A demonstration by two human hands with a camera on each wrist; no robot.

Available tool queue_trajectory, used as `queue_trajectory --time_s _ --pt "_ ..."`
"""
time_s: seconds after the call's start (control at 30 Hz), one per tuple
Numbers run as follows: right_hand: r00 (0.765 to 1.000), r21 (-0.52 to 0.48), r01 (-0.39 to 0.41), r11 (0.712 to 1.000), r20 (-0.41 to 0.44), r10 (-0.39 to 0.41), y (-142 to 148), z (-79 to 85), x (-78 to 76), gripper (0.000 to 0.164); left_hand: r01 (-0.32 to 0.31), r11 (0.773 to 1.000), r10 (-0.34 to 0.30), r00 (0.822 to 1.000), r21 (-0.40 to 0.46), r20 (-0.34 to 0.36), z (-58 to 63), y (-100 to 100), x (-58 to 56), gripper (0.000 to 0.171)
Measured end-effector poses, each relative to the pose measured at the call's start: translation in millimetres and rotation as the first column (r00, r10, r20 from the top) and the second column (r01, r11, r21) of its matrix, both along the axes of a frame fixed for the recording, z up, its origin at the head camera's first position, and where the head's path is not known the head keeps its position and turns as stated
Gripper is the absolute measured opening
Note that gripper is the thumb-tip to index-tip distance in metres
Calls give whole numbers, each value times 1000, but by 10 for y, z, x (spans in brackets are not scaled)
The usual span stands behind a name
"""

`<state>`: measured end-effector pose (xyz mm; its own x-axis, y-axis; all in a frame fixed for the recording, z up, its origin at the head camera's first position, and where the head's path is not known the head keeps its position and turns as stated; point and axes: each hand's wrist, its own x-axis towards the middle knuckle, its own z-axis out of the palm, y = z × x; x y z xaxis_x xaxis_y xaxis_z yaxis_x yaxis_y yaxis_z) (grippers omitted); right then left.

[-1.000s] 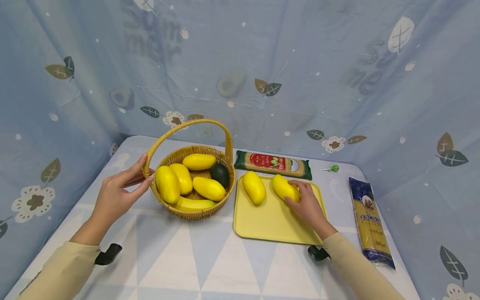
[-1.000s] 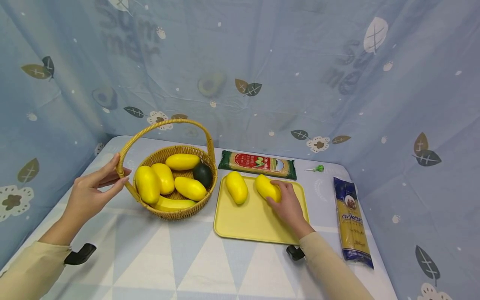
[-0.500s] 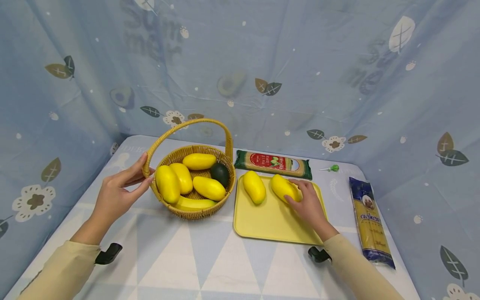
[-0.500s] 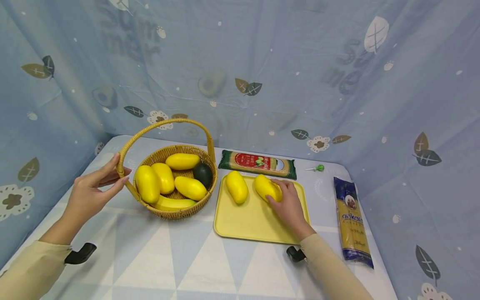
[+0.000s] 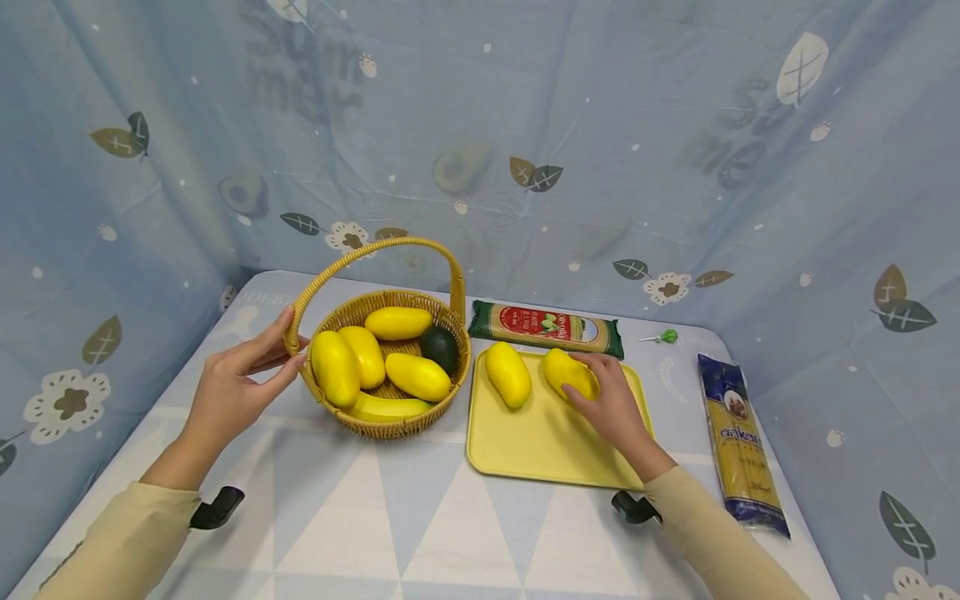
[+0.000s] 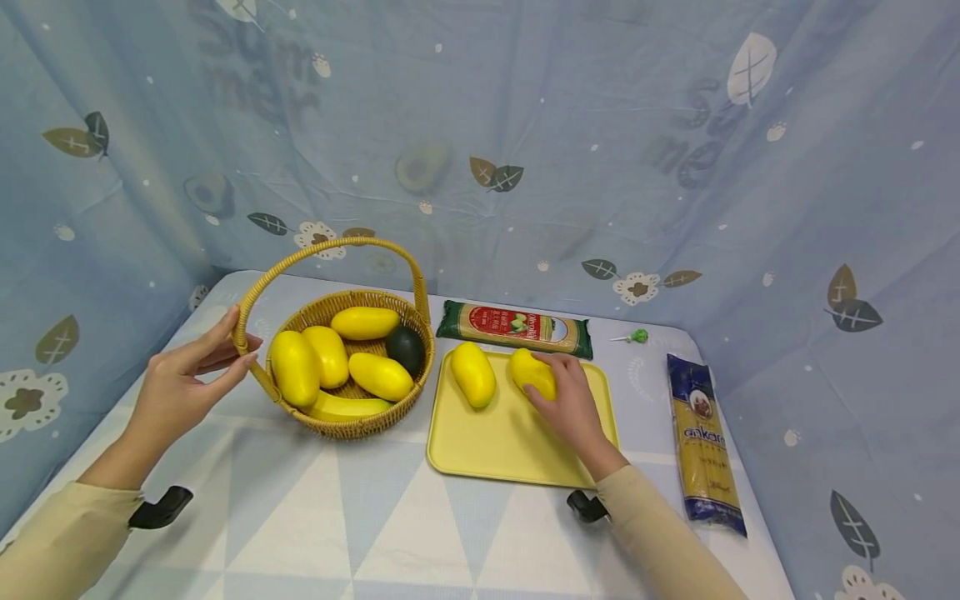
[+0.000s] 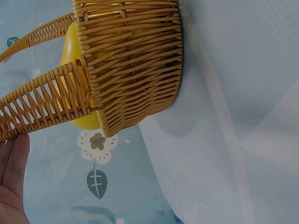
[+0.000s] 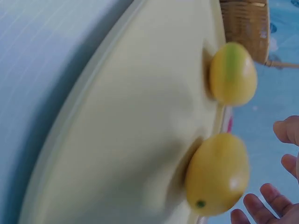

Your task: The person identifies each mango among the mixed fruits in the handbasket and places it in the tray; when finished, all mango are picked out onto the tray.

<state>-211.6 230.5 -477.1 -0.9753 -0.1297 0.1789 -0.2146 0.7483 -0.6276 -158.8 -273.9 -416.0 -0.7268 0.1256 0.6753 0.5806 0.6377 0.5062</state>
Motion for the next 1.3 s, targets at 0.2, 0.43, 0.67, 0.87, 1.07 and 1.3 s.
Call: queue_trajectory --time_s 0.2,0.43,0.67,0.87,1.07,1.3 --pt "996 -14 -76 997 -41 75 -215 130 26 53 -3 1000 3 1000 2 2 0 -9 7 90" --pt "988 -12 -153 988 -9 152 -528 243 43 55 4 1000 -4 1000 5 -8 -15 -19 0 90" --pt "969 -6 -246 969 -1 246 -893 331 48 55 3 1000 -3 1000 1 -14 -19 -19 -3 89" --pt "943 -4 -332 943 5 332 -1209 383 45 54 1 1000 -1 1000 -2 -10 -3 -7 -1 89" --pt "905 -8 -426 905 1 426 -1534 444 44 55 -1 1000 1 1000 -6 -11 -4 -11 1 88" --pt "883 15 -470 883 23 470 -1921 503 -10 58 0 1000 0 1000 -8 -10 -7 -13 -5 88"
